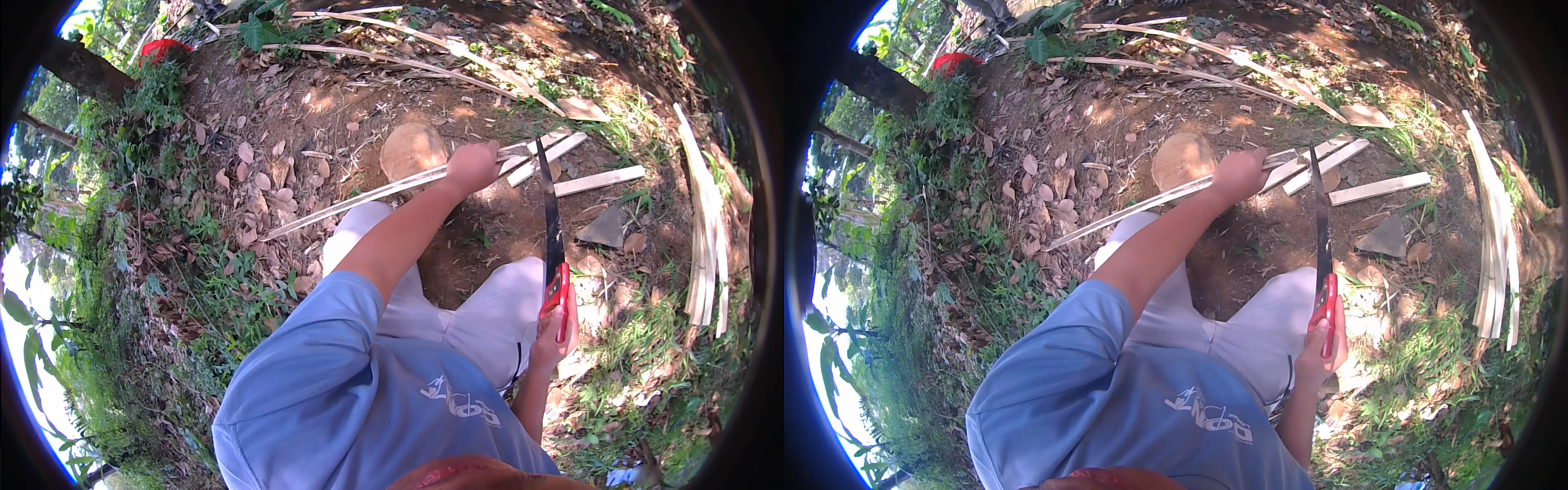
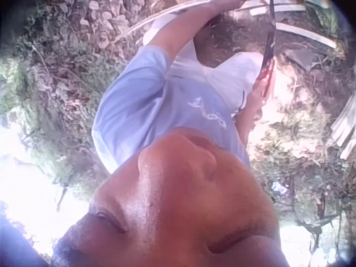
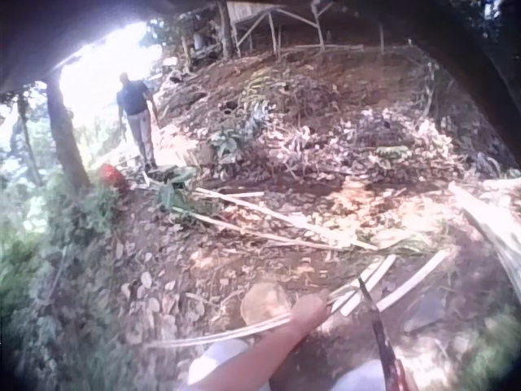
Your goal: The person kneels on the ground and uses a red hand saw to cut thin wooden strips into shorter pieces. They repeatedly position the wood on a tree stump, saw through it, and place the cut pieces aside.
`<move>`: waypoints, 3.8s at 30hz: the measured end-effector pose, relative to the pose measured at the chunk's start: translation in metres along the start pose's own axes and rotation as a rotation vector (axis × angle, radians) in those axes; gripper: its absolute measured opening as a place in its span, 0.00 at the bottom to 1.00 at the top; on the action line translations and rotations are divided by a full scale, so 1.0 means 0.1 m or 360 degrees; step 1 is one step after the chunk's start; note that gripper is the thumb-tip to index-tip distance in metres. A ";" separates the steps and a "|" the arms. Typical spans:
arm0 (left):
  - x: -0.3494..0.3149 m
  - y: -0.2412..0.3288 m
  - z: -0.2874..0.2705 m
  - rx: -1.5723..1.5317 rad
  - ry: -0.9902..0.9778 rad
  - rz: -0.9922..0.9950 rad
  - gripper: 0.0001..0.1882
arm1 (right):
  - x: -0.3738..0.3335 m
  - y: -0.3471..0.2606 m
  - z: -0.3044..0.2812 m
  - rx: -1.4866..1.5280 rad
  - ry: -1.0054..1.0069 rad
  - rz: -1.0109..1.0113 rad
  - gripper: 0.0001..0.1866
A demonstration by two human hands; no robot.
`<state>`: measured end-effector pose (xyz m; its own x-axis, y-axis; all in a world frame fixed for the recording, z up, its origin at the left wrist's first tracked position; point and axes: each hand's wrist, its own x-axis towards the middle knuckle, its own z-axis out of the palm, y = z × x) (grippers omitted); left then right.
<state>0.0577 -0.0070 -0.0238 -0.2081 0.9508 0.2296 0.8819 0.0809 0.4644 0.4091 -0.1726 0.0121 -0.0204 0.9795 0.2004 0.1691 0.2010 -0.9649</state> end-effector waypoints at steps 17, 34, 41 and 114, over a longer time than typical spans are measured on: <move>-0.12 0.03 0.07 -0.0174 0.0174 0.0141 0.23 | 0.07 0.09 -0.16 -0.0270 -0.0207 -0.0025 0.24; 0.42 -0.41 -0.09 -0.1292 -0.0654 -0.0209 0.25 | 0.15 0.05 -0.13 -0.0279 -0.0183 0.0028 0.24; 0.45 -0.29 -0.13 -0.1223 -0.0701 -0.0242 0.25 | 0.21 0.09 -0.02 -0.0316 -0.0243 0.0069 0.24; 0.47 -0.19 0.17 -0.0420 0.0450 -0.0227 0.27 | 1.92 -0.67 1.77 -0.0899 -0.0653 -0.0896 0.23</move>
<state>0.0387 0.0414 -0.0366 -0.4609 0.8130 0.3558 0.7045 0.0914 0.7038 0.2190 0.0047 0.0850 -0.5790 0.6879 0.4377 0.4851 0.7221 -0.4932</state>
